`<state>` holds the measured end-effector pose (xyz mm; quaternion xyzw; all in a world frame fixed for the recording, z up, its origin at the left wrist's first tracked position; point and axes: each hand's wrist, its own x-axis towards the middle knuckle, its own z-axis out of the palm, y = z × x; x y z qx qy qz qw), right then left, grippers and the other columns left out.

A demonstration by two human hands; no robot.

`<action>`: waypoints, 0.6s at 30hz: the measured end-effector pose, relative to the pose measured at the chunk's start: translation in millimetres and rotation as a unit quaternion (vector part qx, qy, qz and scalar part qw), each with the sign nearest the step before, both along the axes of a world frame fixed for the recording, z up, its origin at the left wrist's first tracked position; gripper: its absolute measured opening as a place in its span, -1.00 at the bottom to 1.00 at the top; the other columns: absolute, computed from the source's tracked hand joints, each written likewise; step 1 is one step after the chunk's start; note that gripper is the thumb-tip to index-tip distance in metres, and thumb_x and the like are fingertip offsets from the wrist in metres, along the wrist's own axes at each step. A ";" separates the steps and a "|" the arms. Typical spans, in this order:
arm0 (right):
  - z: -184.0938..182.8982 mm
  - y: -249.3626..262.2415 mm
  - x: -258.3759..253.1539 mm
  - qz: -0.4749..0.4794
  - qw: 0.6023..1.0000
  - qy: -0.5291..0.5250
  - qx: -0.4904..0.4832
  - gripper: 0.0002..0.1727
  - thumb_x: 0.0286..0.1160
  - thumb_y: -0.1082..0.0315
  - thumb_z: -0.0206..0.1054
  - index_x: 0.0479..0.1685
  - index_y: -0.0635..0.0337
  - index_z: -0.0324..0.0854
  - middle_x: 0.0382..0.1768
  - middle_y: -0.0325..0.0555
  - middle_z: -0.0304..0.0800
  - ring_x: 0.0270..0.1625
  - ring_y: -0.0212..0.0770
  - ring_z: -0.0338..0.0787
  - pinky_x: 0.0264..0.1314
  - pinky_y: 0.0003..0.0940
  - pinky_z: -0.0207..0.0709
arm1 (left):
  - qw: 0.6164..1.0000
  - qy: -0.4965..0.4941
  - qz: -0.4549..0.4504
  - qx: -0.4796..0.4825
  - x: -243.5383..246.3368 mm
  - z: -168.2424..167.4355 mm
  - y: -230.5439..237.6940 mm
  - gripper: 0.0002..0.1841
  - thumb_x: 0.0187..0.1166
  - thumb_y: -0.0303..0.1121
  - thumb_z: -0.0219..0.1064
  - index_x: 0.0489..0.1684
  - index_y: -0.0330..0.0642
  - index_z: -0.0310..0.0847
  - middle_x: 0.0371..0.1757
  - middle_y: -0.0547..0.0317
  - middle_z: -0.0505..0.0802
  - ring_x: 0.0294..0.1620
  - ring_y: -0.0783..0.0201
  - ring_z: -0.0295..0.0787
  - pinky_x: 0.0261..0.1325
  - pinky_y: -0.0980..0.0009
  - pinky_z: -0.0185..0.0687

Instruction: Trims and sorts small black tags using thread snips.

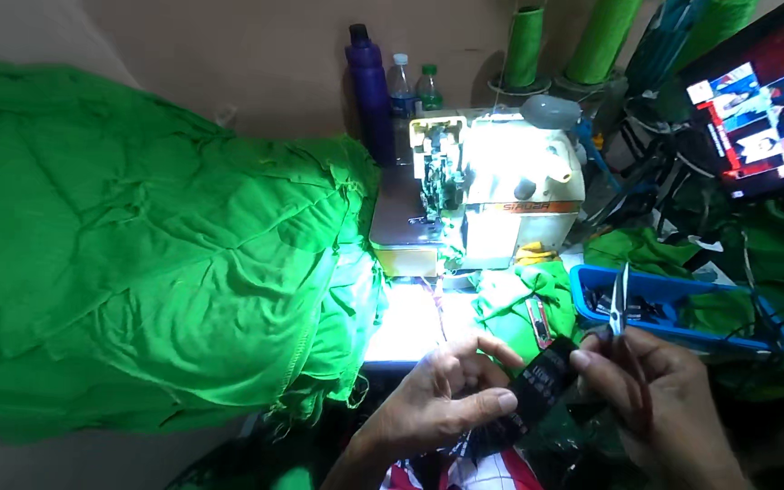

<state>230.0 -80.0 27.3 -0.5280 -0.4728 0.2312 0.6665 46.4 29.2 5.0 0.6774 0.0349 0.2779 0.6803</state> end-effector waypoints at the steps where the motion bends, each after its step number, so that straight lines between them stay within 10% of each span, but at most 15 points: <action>1: 1.6 3.3 -0.6 -0.002 1.000 0.002 -0.004 -0.84 0.26 0.41 0.44 -0.44 -0.18 0.70 -0.59 -0.68 0.71 -0.58 -0.73 0.63 -0.55 -0.81 0.52 | 1.000 0.003 0.008 -0.007 -3.2 0.1 0.7 -0.68 0.53 -0.62 0.27 0.23 -0.32 0.46 -0.22 0.56 0.79 -0.23 0.72 0.69 -0.14 0.71 0.63; 18: -1.6 18.7 -11.1 0.010 0.999 0.023 -0.027 -0.81 0.21 0.46 0.42 -0.49 -0.16 0.72 -0.63 -0.64 0.72 -0.61 -0.73 0.62 -0.56 -0.82 0.51 | 0.998 -0.045 -0.048 -0.001 -17.1 -6.0 11.5 -0.69 0.42 -0.75 0.32 0.10 -0.36 0.63 -0.01 0.44 0.84 -0.03 0.69 0.74 0.10 0.68 0.68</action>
